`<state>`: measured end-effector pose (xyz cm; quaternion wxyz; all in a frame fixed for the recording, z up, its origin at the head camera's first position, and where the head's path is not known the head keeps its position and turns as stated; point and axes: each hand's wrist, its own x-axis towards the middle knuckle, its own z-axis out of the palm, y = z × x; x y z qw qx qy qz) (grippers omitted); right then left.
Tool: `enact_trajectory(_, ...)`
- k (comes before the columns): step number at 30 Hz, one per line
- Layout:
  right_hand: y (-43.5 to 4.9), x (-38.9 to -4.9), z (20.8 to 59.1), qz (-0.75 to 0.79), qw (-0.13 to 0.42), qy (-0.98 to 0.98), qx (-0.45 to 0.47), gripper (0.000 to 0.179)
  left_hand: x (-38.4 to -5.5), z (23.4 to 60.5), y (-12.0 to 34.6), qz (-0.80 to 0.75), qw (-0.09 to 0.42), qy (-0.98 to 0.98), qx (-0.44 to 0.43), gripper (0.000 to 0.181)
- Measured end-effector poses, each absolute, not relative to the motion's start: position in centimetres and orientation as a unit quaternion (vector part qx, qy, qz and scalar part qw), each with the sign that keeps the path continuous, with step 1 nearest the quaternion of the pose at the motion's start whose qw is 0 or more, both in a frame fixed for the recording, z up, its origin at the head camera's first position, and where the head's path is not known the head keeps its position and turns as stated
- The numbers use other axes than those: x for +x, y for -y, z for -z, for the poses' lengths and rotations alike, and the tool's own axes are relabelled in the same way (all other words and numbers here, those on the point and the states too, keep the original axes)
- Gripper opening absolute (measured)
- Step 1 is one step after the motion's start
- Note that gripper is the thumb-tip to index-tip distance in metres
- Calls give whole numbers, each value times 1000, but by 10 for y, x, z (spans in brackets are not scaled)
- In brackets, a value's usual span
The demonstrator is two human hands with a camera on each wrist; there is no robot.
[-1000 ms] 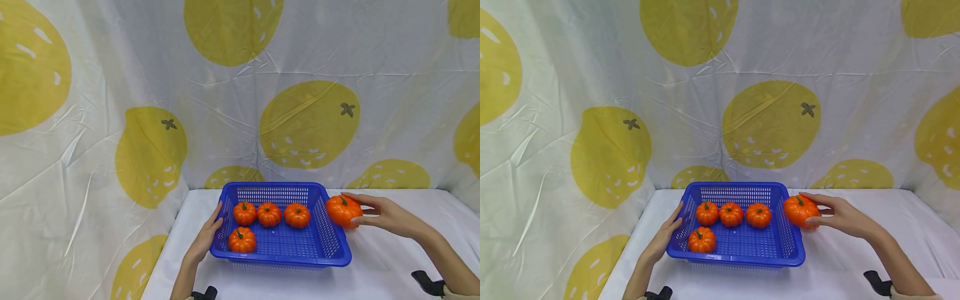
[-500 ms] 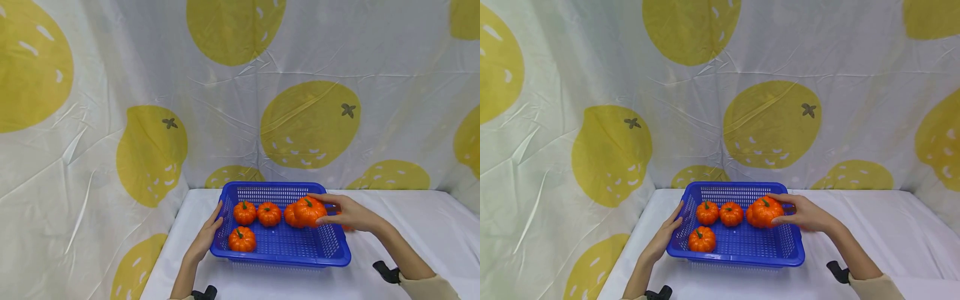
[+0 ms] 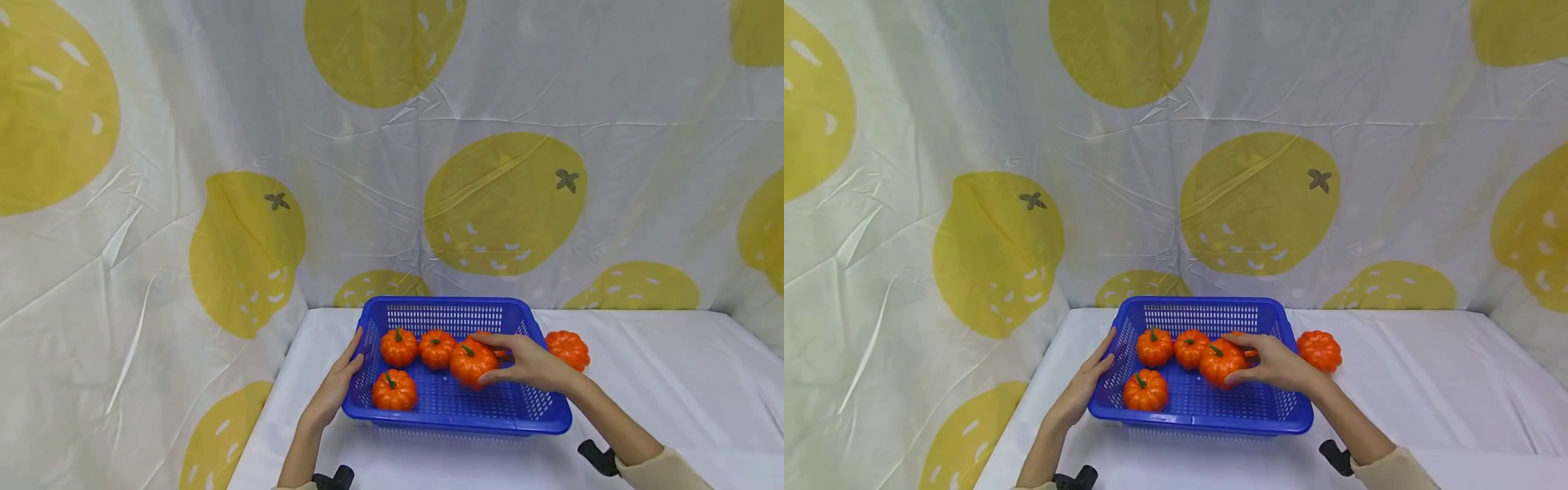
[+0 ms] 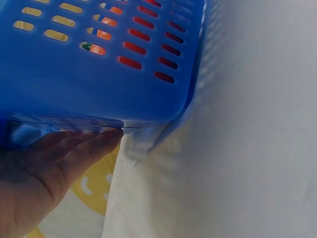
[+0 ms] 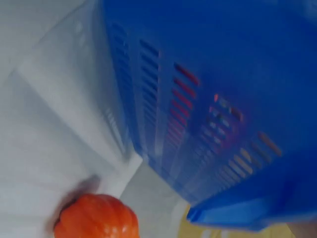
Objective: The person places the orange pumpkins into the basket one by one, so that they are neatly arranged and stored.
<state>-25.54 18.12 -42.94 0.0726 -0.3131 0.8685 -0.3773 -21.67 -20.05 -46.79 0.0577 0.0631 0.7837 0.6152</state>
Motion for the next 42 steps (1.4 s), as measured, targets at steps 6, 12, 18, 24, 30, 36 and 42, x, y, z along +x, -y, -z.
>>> enact_trajectory(6,-163,-253,435,368,94,-874,-303,75,-217,468,202,-620,55,-780,64,56)
enact_trajectory(12,-148,-252,445,358,106,-873,-313,73,-220,468,201,-617,57,-782,65,57)
enact_trajectory(18,-135,-255,450,376,122,-860,-322,71,-222,469,201,-612,56,-786,68,56)
enact_trajectory(24,-129,-257,454,371,146,-854,-334,70,-221,468,201,-612,58,-786,67,56)
enact_trajectory(30,-128,-258,457,374,169,-848,-336,70,-218,467,200,-615,57,-784,64,57)
enact_trajectory(36,-128,-258,458,361,179,-851,-338,73,-218,468,200,-614,55,-785,63,57)
enact_trajectory(42,-138,-254,449,377,179,-852,-316,66,-219,468,200,-612,54,-786,64,57)
